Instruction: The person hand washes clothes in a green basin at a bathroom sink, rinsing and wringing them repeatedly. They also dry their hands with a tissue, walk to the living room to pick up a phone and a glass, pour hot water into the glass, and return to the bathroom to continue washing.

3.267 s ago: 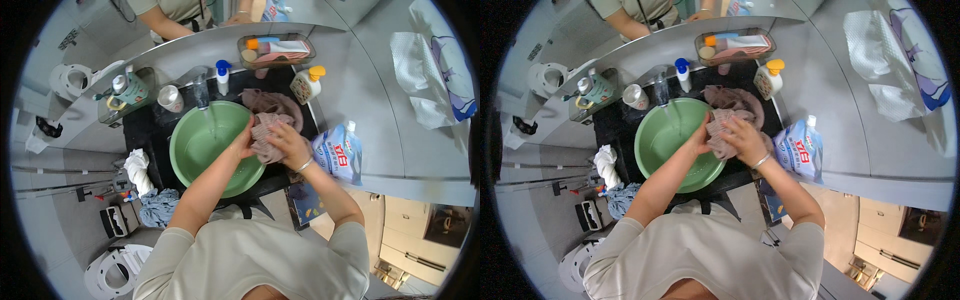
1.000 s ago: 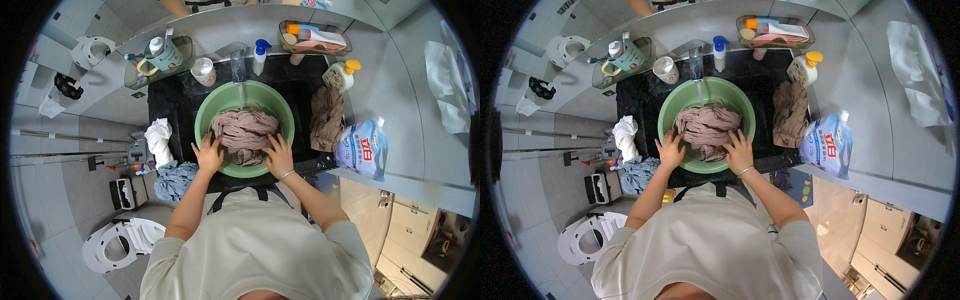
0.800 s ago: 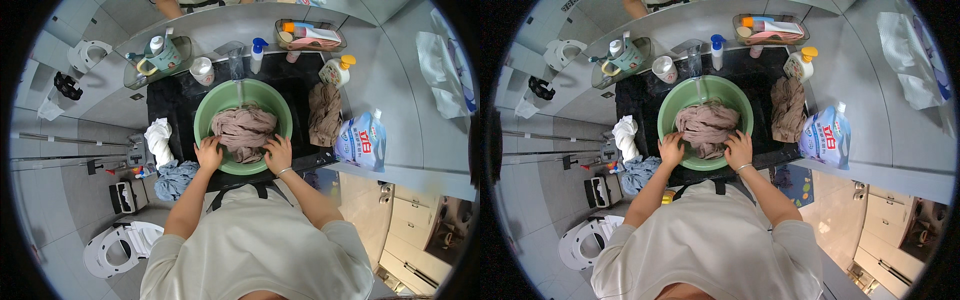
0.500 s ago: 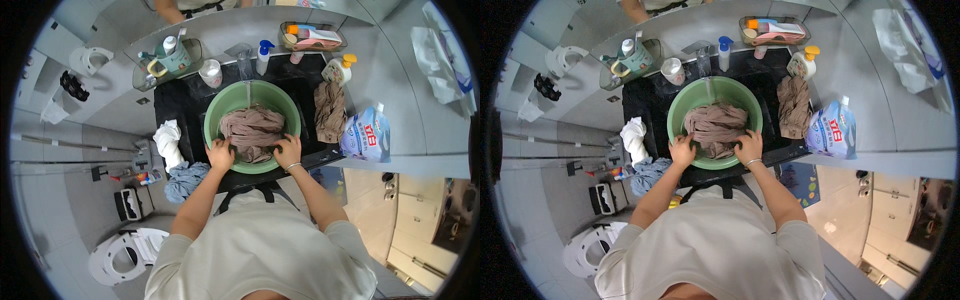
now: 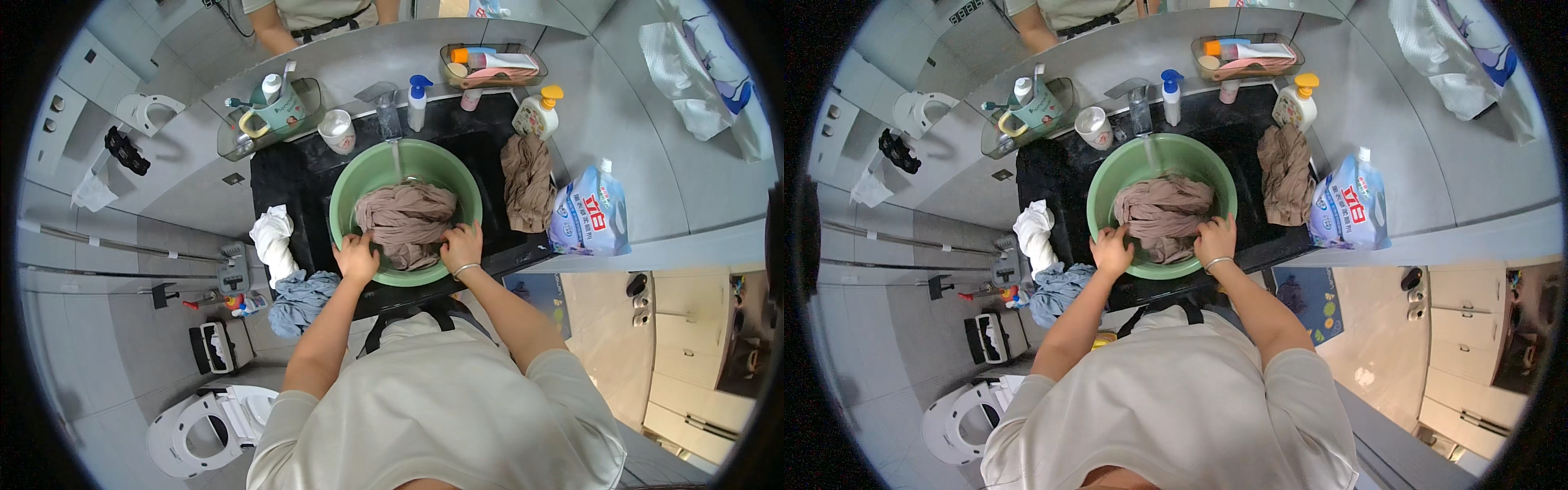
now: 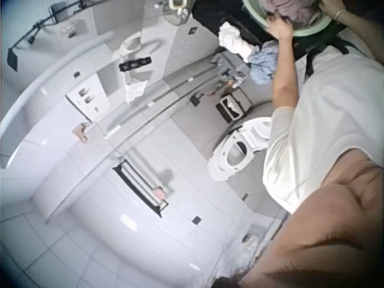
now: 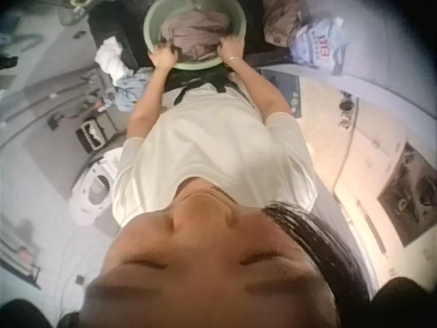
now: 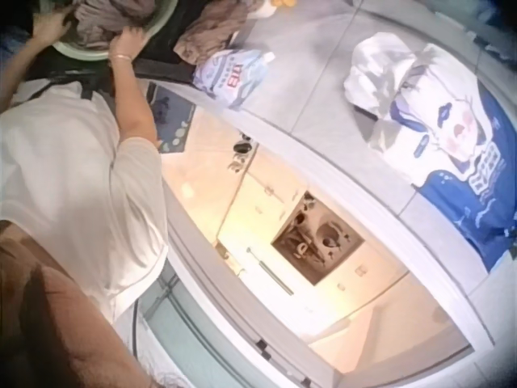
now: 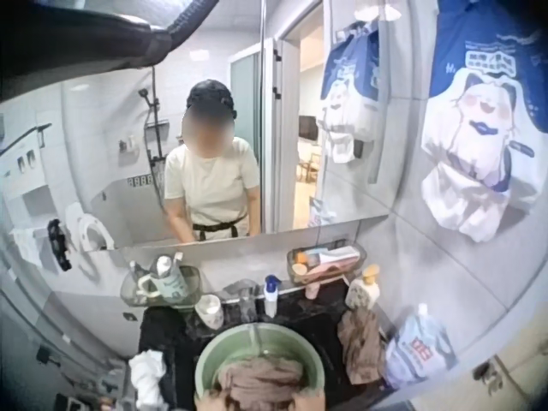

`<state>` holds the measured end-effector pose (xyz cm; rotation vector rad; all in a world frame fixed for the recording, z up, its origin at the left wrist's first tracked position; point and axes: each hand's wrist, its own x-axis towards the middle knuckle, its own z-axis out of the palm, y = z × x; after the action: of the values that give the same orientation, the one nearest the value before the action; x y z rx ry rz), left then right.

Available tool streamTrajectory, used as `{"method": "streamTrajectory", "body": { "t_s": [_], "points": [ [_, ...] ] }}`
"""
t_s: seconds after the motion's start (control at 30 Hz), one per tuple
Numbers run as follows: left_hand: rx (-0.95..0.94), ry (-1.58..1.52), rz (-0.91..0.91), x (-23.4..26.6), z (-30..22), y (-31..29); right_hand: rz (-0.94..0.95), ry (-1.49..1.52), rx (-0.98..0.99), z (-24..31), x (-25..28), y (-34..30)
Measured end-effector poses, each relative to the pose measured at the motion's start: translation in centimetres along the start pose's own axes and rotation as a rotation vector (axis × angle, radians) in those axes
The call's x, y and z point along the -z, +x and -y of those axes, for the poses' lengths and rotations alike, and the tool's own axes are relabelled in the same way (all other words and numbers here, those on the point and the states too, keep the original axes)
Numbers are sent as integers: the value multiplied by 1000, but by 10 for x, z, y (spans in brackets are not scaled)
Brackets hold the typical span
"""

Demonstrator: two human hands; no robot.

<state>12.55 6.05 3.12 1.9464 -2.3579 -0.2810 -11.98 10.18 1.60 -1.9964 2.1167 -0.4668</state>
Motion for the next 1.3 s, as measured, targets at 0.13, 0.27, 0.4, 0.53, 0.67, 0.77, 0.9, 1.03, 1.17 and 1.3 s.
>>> {"method": "streamTrajectory", "body": {
  "t_s": [0.13, 0.27, 0.4, 0.53, 0.67, 0.77, 0.9, 1.03, 1.17, 1.3],
  "points": [
    [144, 5, -2, 1, -11, 4, 121, 41, 90, -2, 4, 3],
    [165, 28, -67, -2, -21, 2, 179, 88, 127, -9, 2, 6],
    [144, 51, -131, -4, -22, -1, 134, 129, 156, -11, 3, 2],
    [155, 67, -158, -8, -23, -1, 52, 112, 214, -14, 2, 0],
    [144, 65, -178, -7, -25, 0, 31, 124, 230, -17, -2, 1],
    [146, 60, -189, -7, -25, 2, 79, 107, 217, -17, -2, 4],
    [146, 66, -189, -8, -24, 2, 131, 88, 190, -14, -1, 6],
    [132, 44, -195, -11, -21, 1, 32, 94, 188, -10, 2, 5],
    [141, 46, -181, -11, -21, 0, 18, 99, 196, -9, 2, 4],
    [141, 59, -181, -13, -19, 2, -4, 92, 214, -9, -1, 5]
  ]
}}
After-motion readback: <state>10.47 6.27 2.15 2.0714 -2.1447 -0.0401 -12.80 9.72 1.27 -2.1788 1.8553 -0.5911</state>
